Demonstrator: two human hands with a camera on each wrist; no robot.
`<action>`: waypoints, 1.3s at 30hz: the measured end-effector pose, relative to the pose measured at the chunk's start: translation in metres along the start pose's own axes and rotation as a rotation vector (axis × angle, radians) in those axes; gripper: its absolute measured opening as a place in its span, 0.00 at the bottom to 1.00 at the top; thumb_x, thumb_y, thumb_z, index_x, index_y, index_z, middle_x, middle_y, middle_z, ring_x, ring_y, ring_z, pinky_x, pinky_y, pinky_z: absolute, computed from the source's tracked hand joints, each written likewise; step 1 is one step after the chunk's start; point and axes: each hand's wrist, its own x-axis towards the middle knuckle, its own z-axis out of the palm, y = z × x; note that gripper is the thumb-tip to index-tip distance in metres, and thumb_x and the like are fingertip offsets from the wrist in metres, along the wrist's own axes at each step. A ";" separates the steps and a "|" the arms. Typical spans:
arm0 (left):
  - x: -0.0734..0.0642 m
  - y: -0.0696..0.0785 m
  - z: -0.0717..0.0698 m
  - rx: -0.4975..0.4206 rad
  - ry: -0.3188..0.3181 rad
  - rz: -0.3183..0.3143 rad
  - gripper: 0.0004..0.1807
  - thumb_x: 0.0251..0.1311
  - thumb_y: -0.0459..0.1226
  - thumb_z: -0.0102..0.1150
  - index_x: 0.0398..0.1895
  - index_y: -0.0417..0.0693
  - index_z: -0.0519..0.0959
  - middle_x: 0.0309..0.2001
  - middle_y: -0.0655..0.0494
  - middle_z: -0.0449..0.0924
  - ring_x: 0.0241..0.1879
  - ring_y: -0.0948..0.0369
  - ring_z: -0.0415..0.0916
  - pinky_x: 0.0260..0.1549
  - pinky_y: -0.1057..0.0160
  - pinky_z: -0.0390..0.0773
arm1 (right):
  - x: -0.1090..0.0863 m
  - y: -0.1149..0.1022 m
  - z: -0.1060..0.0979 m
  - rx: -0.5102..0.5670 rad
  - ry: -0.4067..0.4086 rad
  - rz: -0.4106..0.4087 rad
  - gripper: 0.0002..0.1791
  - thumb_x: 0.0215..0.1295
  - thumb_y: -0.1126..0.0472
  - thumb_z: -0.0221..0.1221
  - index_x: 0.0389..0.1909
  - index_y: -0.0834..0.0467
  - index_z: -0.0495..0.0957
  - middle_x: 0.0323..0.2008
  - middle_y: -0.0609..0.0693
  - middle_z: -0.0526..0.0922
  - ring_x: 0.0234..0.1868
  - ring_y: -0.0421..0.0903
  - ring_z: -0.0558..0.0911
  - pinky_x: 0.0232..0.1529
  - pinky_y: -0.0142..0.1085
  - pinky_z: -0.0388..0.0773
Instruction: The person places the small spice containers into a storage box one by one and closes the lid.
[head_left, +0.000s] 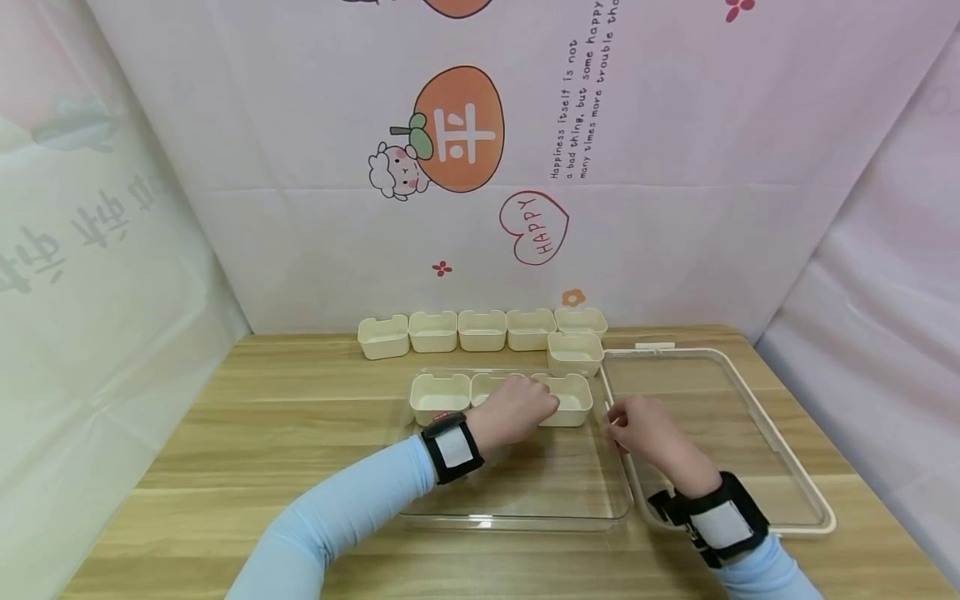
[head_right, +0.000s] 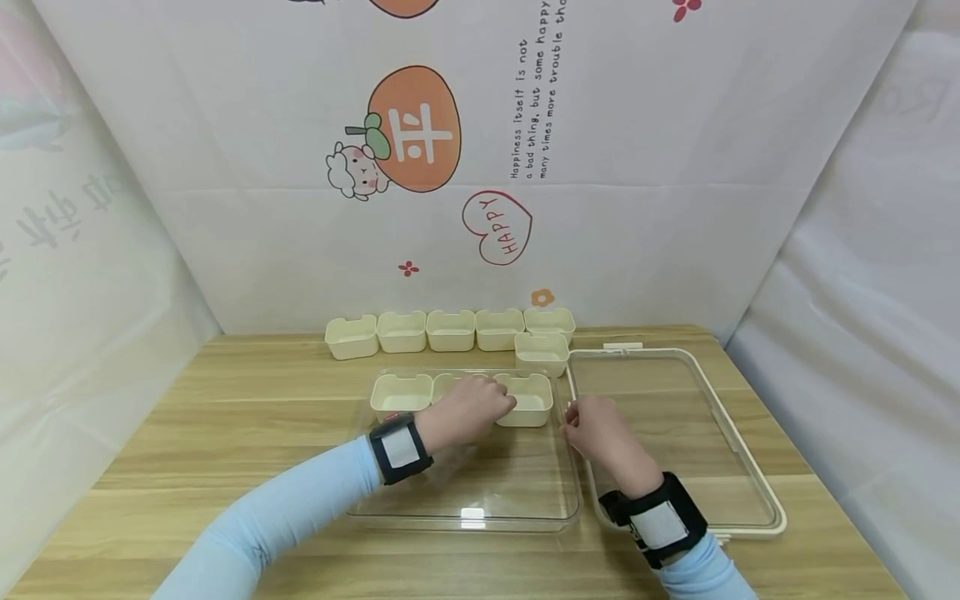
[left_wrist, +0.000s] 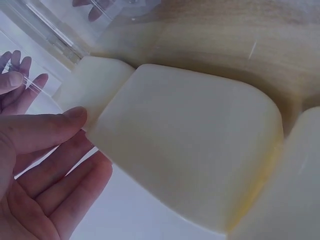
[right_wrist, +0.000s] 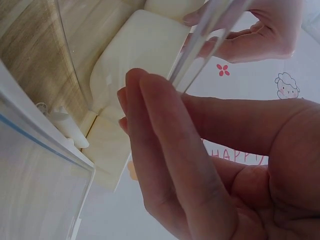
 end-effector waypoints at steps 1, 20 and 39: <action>0.000 0.000 0.000 -0.001 0.007 0.001 0.13 0.54 0.28 0.54 0.19 0.56 0.76 0.20 0.63 0.74 0.18 0.68 0.63 0.14 0.68 0.67 | 0.000 0.000 0.000 -0.002 0.001 -0.004 0.09 0.58 0.68 0.59 0.35 0.70 0.79 0.22 0.54 0.84 0.18 0.42 0.80 0.24 0.33 0.75; 0.001 -0.017 -0.019 -0.079 0.118 -0.128 0.12 0.54 0.26 0.52 0.30 0.53 0.79 0.26 0.60 0.78 0.24 0.66 0.74 0.15 0.67 0.70 | 0.000 -0.001 0.001 -0.016 -0.006 -0.002 0.09 0.58 0.67 0.60 0.36 0.70 0.79 0.23 0.54 0.84 0.19 0.42 0.82 0.26 0.35 0.77; 0.031 -0.029 -0.019 -0.132 0.066 -0.179 0.13 0.57 0.26 0.53 0.42 0.49 0.80 0.35 0.56 0.79 0.34 0.62 0.74 0.24 0.70 0.73 | 0.000 0.002 0.002 0.021 -0.005 0.012 0.07 0.58 0.67 0.59 0.33 0.69 0.79 0.20 0.52 0.83 0.18 0.40 0.79 0.24 0.33 0.74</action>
